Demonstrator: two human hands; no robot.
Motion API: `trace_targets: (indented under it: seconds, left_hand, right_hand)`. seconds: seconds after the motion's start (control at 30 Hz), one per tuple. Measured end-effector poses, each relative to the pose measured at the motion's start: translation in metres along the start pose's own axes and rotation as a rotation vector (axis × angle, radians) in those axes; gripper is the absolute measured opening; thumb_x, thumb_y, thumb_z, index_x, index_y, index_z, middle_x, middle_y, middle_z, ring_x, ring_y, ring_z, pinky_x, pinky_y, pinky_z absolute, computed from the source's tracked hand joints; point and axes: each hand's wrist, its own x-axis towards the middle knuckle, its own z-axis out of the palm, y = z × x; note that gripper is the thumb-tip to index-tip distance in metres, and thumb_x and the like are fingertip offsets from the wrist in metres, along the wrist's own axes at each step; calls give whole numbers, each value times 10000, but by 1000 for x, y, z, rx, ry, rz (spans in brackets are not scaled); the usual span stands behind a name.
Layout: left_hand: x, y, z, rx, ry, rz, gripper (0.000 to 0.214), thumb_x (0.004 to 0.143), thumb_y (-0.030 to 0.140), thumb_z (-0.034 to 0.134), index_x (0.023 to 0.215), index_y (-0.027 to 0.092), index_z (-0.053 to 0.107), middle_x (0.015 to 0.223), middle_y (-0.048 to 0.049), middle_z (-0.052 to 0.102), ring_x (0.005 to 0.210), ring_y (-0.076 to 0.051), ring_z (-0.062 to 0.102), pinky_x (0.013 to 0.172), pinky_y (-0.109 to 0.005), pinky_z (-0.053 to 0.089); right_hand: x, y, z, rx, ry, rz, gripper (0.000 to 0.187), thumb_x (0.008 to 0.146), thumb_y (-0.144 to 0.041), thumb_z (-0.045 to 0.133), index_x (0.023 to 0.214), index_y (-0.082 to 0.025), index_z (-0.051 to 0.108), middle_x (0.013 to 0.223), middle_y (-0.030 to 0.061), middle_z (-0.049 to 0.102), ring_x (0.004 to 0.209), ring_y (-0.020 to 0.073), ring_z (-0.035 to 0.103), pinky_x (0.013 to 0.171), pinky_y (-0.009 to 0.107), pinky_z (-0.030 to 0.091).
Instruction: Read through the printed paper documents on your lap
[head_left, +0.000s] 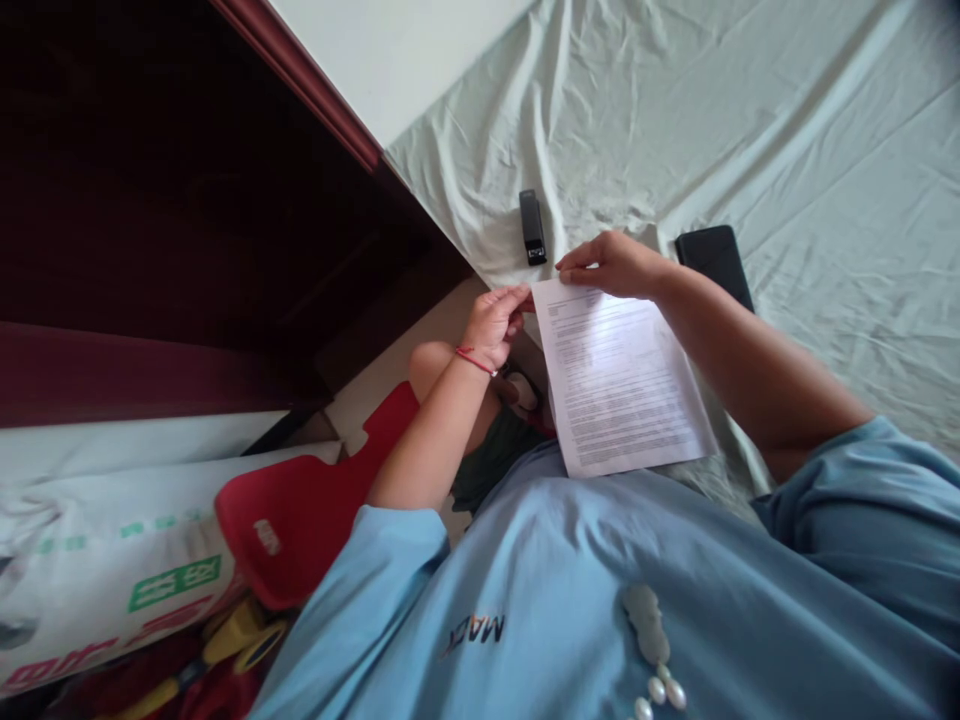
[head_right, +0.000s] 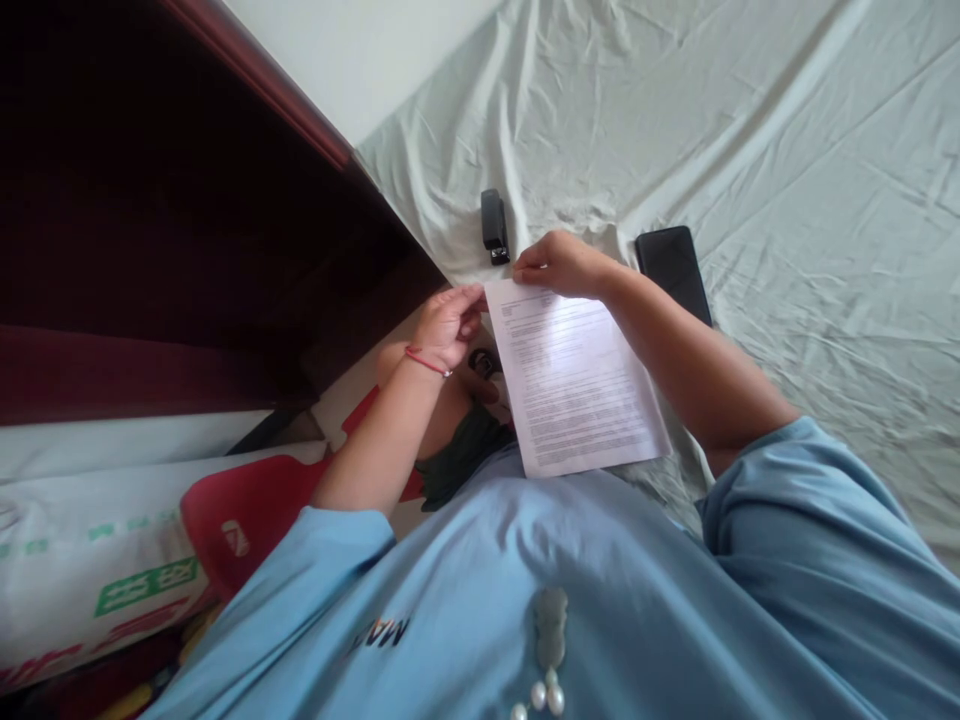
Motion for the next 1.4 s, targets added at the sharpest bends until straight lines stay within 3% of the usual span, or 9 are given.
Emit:
trace_targets:
  seconds: [0.13, 0.3, 0.4, 0.7, 0.8, 0.93, 1.07, 1.27, 1.4]
  left_hand:
    - [-9, -7, 3, 36, 5, 8, 386, 852, 457, 911, 712, 169, 695, 645, 2, 628, 466, -37, 399, 406, -210, 201]
    - [-13, -19, 11, 34, 38, -25, 400, 832, 343, 928, 640, 157, 631, 536, 83, 429, 419, -14, 292, 412, -189, 198]
    - [-9, -24, 11, 2, 69, -40, 357, 876, 248, 869, 632, 147, 629, 518, 83, 429, 398, -12, 302, 404, -180, 200]
    - [-3, -36, -3, -67, 185, -158, 384, 1006, 43, 593, 633, 129, 624, 525, 39, 529, 356, -15, 341, 387, -171, 192]
    - [-2, -38, -4, -79, 177, -169, 361, 1002, 54, 615, 649, 127, 632, 539, 35, 545, 362, -14, 346, 388, -167, 191]
    - [-2, -37, -6, -91, 144, -181, 291, 938, 90, 734, 662, 123, 645, 545, 45, 537, 374, -3, 317, 390, -158, 188]
    - [-1, -32, -4, -125, 127, -174, 293, 951, 61, 691, 665, 111, 651, 540, 49, 509, 377, 1, 297, 391, -153, 173]
    - [14, -13, 7, -90, 146, -194, 342, 978, 57, 656, 646, 123, 603, 519, 60, 460, 371, -7, 298, 393, -152, 186]
    - [22, -1, 16, -28, 181, -240, 425, 999, 36, 614, 597, 140, 520, 510, 59, 435, 372, -4, 293, 391, -155, 145]
  right_hand:
    - [4, 1, 3, -26, -19, 14, 259, 952, -363, 645, 1002, -220, 855, 905, 39, 802, 872, 222, 688, 857, 391, 534]
    - [9, -3, 7, -59, 12, 23, 246, 936, -321, 638, 970, -206, 853, 877, 46, 791, 845, 211, 680, 814, 366, 502]
    - [9, 2, 4, -82, -13, 29, 263, 943, -347, 633, 956, -199, 850, 831, 48, 772, 803, 203, 662, 796, 357, 487]
    - [-10, 54, -38, -156, -107, 102, 228, 871, -350, 662, 935, -226, 842, 807, 22, 773, 805, 217, 691, 863, 363, 529]
    - [-19, 58, -51, -172, -93, 166, 252, 870, -343, 652, 963, -207, 842, 860, 40, 797, 877, 243, 721, 899, 375, 539]
    - [-29, 56, -55, -163, -32, 230, 298, 894, -356, 628, 1034, -219, 853, 973, 48, 823, 975, 275, 739, 942, 411, 553]
    - [-29, 59, -48, -198, 3, 239, 337, 914, -358, 597, 1069, -216, 861, 994, 69, 830, 1003, 291, 748, 948, 417, 561]
    - [-6, 61, -43, -451, 20, 316, 333, 920, -230, 588, 1116, -183, 852, 1125, 143, 826, 1150, 382, 741, 1031, 503, 556]
    - [15, 43, -45, -472, 138, 289, 406, 959, -211, 571, 1292, -176, 800, 1256, 167, 796, 1178, 365, 732, 1053, 524, 567]
